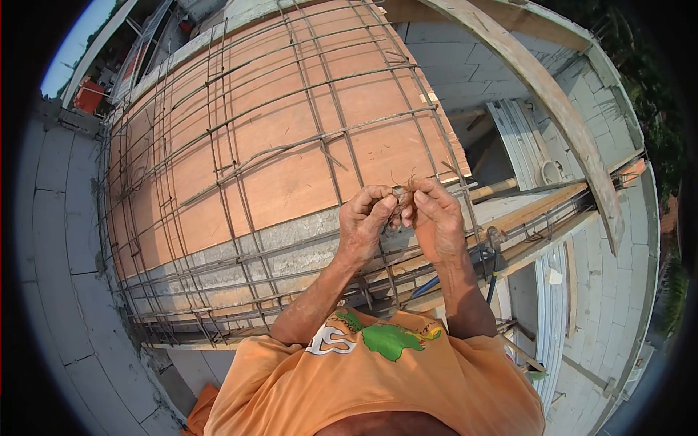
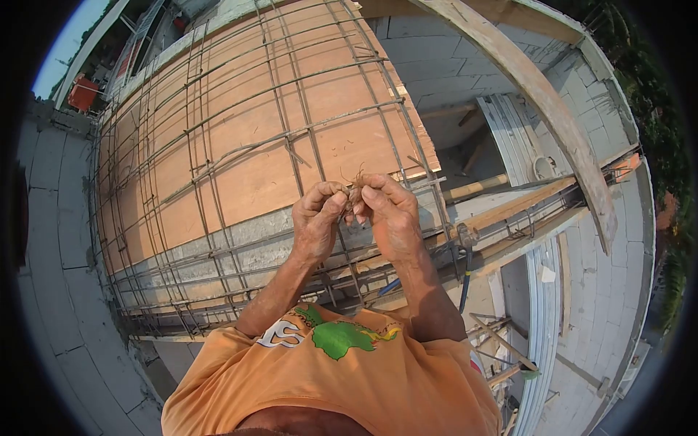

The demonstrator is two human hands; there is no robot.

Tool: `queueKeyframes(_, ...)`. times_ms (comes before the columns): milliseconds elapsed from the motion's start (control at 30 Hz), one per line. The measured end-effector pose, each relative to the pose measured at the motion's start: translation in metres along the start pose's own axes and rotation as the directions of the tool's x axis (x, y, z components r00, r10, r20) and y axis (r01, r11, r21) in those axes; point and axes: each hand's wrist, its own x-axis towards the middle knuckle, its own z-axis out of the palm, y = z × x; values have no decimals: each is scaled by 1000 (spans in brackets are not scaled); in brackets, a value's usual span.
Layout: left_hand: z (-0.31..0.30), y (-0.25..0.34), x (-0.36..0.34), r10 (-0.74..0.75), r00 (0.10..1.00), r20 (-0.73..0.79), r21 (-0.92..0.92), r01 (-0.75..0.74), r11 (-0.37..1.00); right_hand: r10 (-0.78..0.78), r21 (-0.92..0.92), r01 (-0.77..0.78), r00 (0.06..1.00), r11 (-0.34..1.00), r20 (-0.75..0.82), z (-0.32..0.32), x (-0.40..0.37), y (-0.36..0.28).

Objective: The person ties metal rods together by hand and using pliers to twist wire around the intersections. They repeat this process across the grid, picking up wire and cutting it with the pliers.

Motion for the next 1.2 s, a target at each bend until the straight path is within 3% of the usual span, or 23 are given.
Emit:
queueKeyframes(100, -2, 2, 1, -7, 999, 32, -29, 8, 1000, 30, 76, -32, 999, 997, 32, -4, 1, -2)
queueKeyframes(300, -7, 9, 3, -33, 996, 82, 34, 30, 999, 92, -63, -88, 994, 994, 56, -11, 0, -7)
queueKeyframes(467, -13, 15, 6, -124, 981, 149, 118, 107, 987, 255, 16, -259, 960, 966, 116, -18, 6, -8)
queueKeyframes(700, -16, 13, 2, -119, 984, 135, 211, 89, 973, 248, 24, -253, 962, 967, 115, -20, 6, -2)
queueKeyframes(800, -12, 11, -2, -112, 989, 94, 220, 90, 971, 212, -67, -207, 975, 976, 71, -14, 3, -8)
queueKeyframes(867, -8, 14, -4, -69, 997, -28, 329, 74, 942, 148, -292, -129, 988, 948, 44, -6, 2, -11)
queueKeyframes(900, -7, 18, -2, -67, 997, -25, 330, 71, 941, 144, -291, -125, 989, 948, 45, -3, 2, -15)
queueKeyframes(933, -6, 23, -2, 191, 982, 4, 538, -163, 827, 66, -541, -30, 997, 841, 47, 0, 0, -18)
queueKeyframes(967, -4, 29, -3, 420, 903, 89, 705, -355, 614, -6, -746, 55, 998, 663, 69, 3, -2, -20)
queueKeyframes(1000, 1, 36, -5, 418, 904, 87, 709, -351, 612, -3, -744, 53, 998, 667, 68, 7, -3, -19)
queueKeyframes(1067, 14, 51, -6, 436, 842, 317, 793, -487, 365, -122, -828, 169, 985, 535, 122, 17, -3, -14)
queueKeyframes(1100, 16, 50, -4, 428, 847, 314, 818, -470, 330, -190, -864, 222, 970, 452, 150, 18, -2, -7)
queueKeyframes(1133, 15, 49, -4, 430, 847, 313, 821, -469, 325, -190, -861, 226, 970, 455, 154, 22, -3, -5)
queueKeyframes(1200, 10, 45, -1, 322, 933, 159, 852, -294, 432, -257, -916, 237, 954, 325, 155, 26, -6, -2)
